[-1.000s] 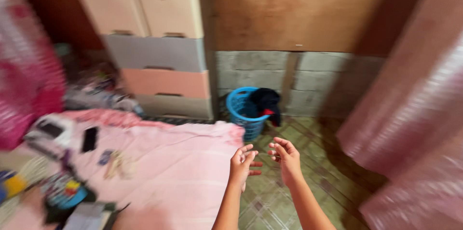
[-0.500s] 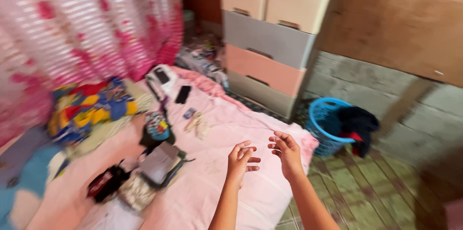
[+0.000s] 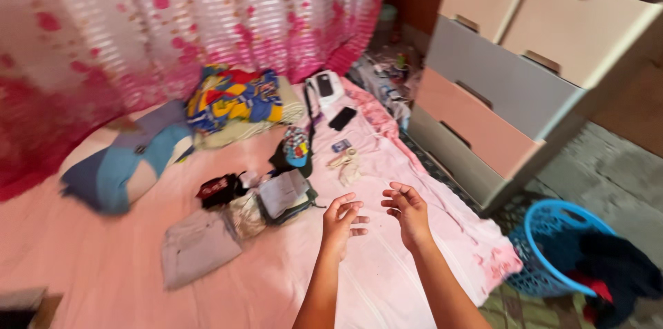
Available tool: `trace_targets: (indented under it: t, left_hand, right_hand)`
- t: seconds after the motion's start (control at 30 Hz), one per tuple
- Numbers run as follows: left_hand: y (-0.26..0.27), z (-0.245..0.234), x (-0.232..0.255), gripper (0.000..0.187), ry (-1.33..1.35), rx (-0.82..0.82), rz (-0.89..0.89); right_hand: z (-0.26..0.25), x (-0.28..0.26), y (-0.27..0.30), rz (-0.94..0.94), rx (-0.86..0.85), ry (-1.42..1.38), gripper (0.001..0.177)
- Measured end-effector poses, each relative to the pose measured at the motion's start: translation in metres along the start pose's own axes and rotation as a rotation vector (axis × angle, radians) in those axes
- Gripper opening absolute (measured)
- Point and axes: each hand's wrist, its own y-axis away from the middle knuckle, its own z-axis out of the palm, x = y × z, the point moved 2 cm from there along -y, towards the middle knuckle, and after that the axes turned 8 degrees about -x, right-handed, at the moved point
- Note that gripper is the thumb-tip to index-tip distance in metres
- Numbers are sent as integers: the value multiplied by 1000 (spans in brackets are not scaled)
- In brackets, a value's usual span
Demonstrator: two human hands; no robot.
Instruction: The person picks up several folded garments from a bed and places them into a drawer.
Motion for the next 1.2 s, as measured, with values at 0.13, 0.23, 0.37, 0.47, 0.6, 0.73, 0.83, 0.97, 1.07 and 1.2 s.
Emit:
trace_targets:
  t: [0.13,0.23,0.37,0.47,0.6,0.73,0.83,0.97,1.07,1.2]
  left_hand:
    - [7,-10,-5,39,30,76,61]
    - [14,-22,-6,39,45,126,109]
    - [29,-37,-6,38,70,223,137]
    - [46,-53,-7,39,74,324,132]
    - [64,-82,-8,39,85,458,167]
    - [78,-116,-7,33,110,547,201]
    - [89,-137,-8,28,141,609,208]
    - [93,-162,-4,24,163,649,232]
    - [92,-177,4,23,161,661,204]
    - [87,-199,29,23,162,648,199]
  right_hand:
    - [7,1,-13,26,-79,0,26]
    - [17,3,-16,42,-141,16,26]
    - [32,11,-16,91,-205,29,28]
    - [49,24,-17,128,-253,31,29]
    - [72,47,-22,162,-322,33,30]
    - [97,71,-28,198,-376,21,29]
    - [116,82,-33,213,-419,17,28]
    - [142,95,-40,238,-445,25,27]
    - [158,104,-45,257,-446,28,27]
    - [188,114,-59,271,-448,-15,29]
